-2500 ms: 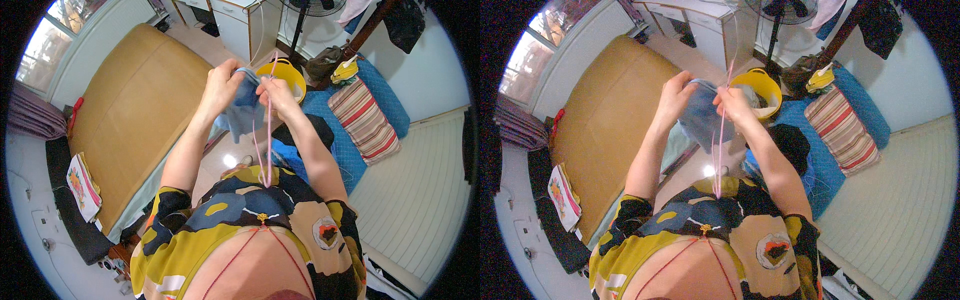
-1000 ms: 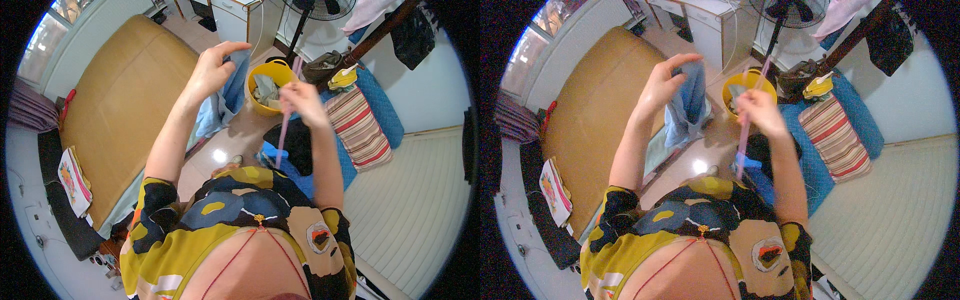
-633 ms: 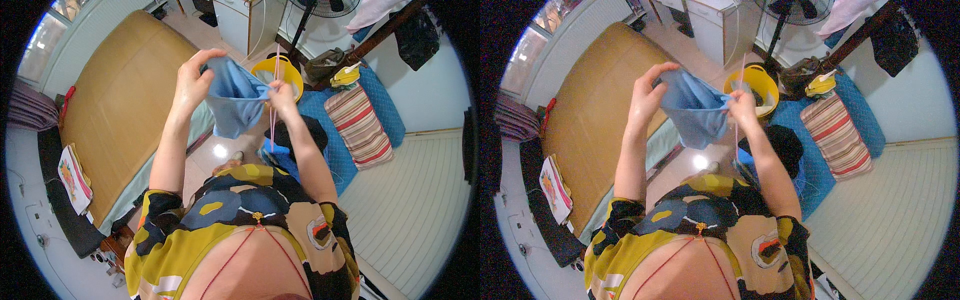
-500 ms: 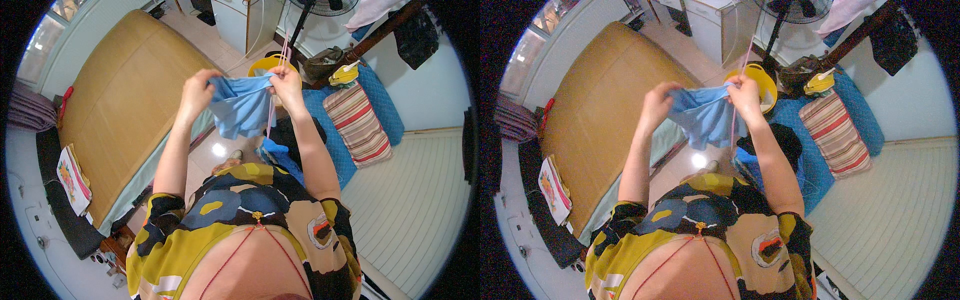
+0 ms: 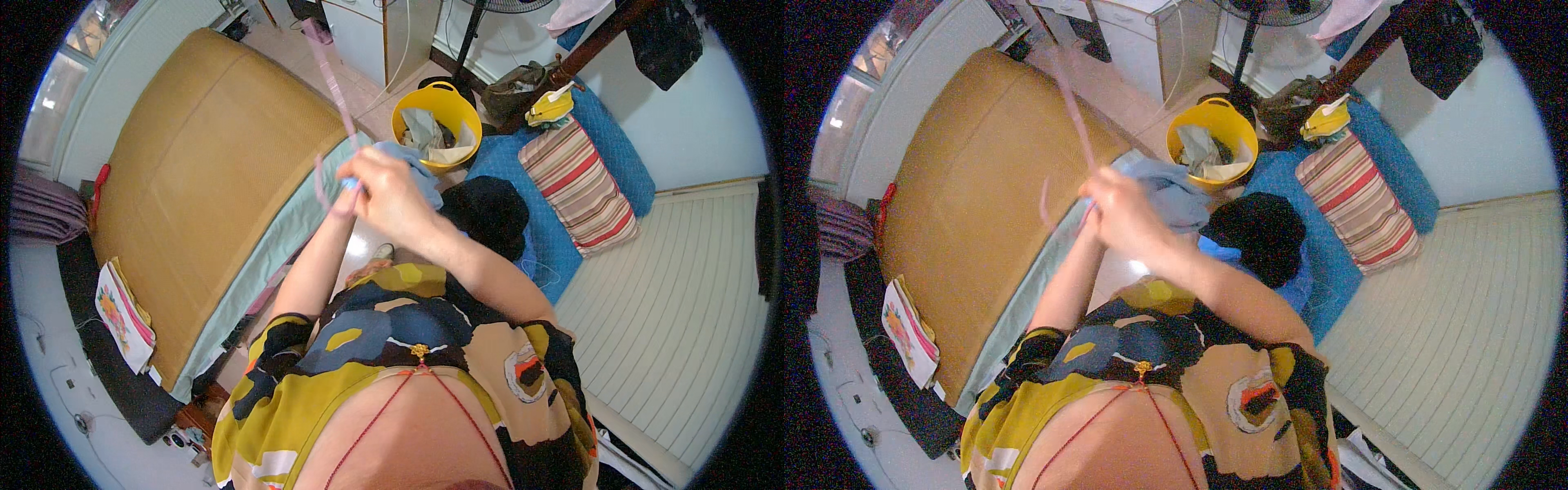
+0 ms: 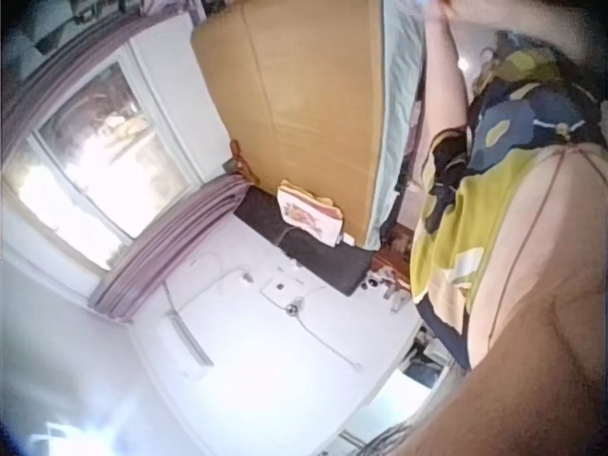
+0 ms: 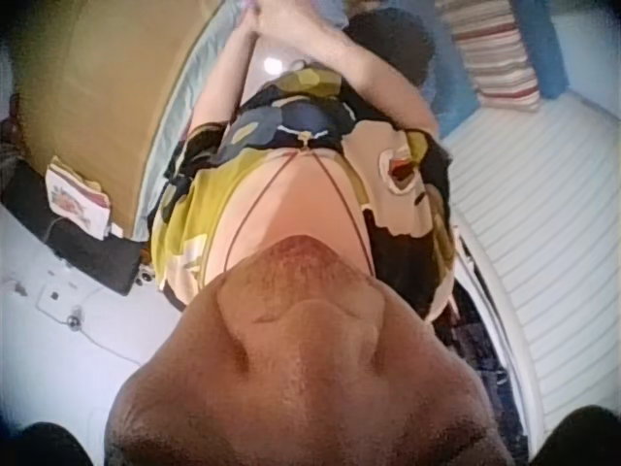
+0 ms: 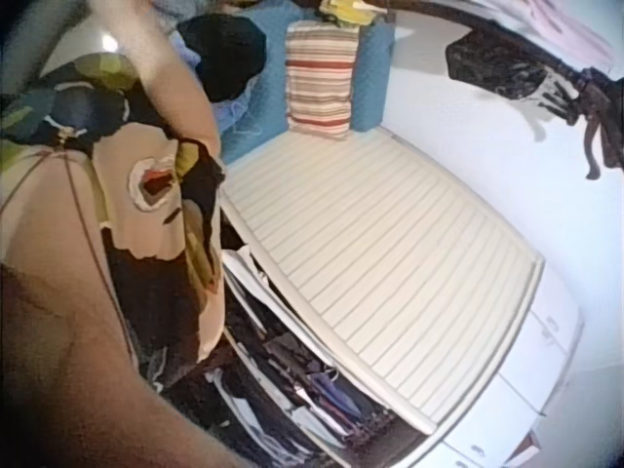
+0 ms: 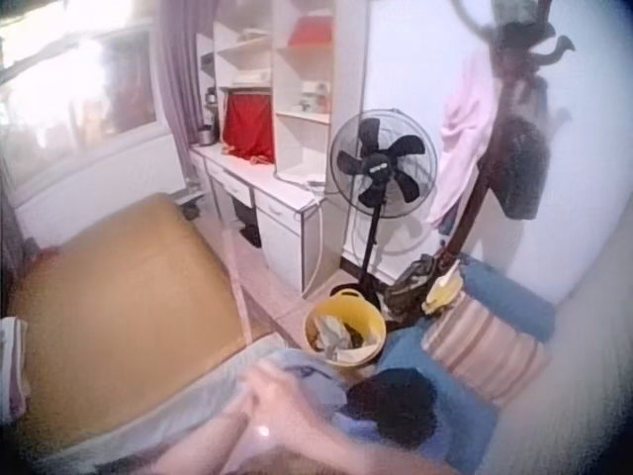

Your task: The person selects a blue shirt from a closet, places it onto a plastic hanger, and then holds it up with both hands.

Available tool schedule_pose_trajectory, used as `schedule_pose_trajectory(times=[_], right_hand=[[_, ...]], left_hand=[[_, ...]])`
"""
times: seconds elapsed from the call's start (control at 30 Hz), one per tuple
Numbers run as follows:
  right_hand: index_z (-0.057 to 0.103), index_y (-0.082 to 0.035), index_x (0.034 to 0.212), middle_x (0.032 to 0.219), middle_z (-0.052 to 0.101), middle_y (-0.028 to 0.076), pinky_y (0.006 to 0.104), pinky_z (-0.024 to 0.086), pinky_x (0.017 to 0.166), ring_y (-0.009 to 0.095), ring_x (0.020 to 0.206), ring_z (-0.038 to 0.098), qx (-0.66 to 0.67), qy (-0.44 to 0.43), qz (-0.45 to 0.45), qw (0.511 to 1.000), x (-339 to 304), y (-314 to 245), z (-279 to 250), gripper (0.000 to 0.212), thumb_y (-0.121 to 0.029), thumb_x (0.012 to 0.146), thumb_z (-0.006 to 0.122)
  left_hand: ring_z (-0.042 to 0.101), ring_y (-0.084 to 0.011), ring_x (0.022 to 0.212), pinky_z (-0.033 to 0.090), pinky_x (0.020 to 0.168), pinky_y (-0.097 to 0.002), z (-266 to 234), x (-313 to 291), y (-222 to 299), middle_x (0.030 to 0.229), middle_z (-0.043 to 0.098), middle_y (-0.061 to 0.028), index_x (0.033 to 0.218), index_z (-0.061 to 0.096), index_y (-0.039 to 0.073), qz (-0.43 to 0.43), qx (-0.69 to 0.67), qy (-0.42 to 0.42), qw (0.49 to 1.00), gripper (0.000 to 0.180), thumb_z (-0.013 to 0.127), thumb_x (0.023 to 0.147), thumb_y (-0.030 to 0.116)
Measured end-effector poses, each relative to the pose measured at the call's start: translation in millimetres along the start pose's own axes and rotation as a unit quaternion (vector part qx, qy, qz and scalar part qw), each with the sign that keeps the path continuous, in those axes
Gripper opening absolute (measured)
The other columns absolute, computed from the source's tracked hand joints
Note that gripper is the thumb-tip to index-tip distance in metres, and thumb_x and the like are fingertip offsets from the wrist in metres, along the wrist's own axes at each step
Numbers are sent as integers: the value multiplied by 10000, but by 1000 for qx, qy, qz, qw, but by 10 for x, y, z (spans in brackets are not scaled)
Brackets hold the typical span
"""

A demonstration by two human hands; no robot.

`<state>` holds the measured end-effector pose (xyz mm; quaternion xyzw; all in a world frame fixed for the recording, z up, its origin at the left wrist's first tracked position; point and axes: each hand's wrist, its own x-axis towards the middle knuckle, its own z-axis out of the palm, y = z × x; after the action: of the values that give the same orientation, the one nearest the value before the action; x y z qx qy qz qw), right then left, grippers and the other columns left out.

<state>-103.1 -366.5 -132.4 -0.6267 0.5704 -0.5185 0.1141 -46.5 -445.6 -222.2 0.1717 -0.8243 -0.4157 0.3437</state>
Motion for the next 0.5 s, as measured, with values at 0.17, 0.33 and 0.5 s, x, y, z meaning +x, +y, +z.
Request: schedule_pose_trajectory(times=[0.17, 0.33, 0.5], right_hand=[[536, -4, 885, 804, 514, 148, 373, 467, 607, 348, 740, 552, 173, -149, -40, 973, -264, -584, 166, 224, 53, 673, 581], [526, 7, 902, 876, 504, 145, 365, 480, 576, 317, 693, 582, 216, -240, -70, 944, -237, -720, 30, 258, 37, 661, 613], [541, 12, 1019, 1038, 537, 125, 289, 457, 685, 194, 856, 557, 201, -232, -9, 952, -75, -511, -513, 339, -42, 688, 587]], left_hand=[[620, -269, 791, 502, 637, -344, -136, 26, -34, 1041, 583, -211, 1073, 498, -19, -47, -82, -56, 994, 315, 558, 789, 105], [614, -256, 800, 494, 651, -328, -425, 188, -2, 1060, 578, -202, 1089, 493, -20, -97, -154, -34, 983, 366, 588, 772, 137], [608, -243, 809, 485, 664, -311, -748, 376, -145, 1078, 573, -193, 1106, 488, -21, -108, -228, 9, 968, 420, 618, 756, 170]])
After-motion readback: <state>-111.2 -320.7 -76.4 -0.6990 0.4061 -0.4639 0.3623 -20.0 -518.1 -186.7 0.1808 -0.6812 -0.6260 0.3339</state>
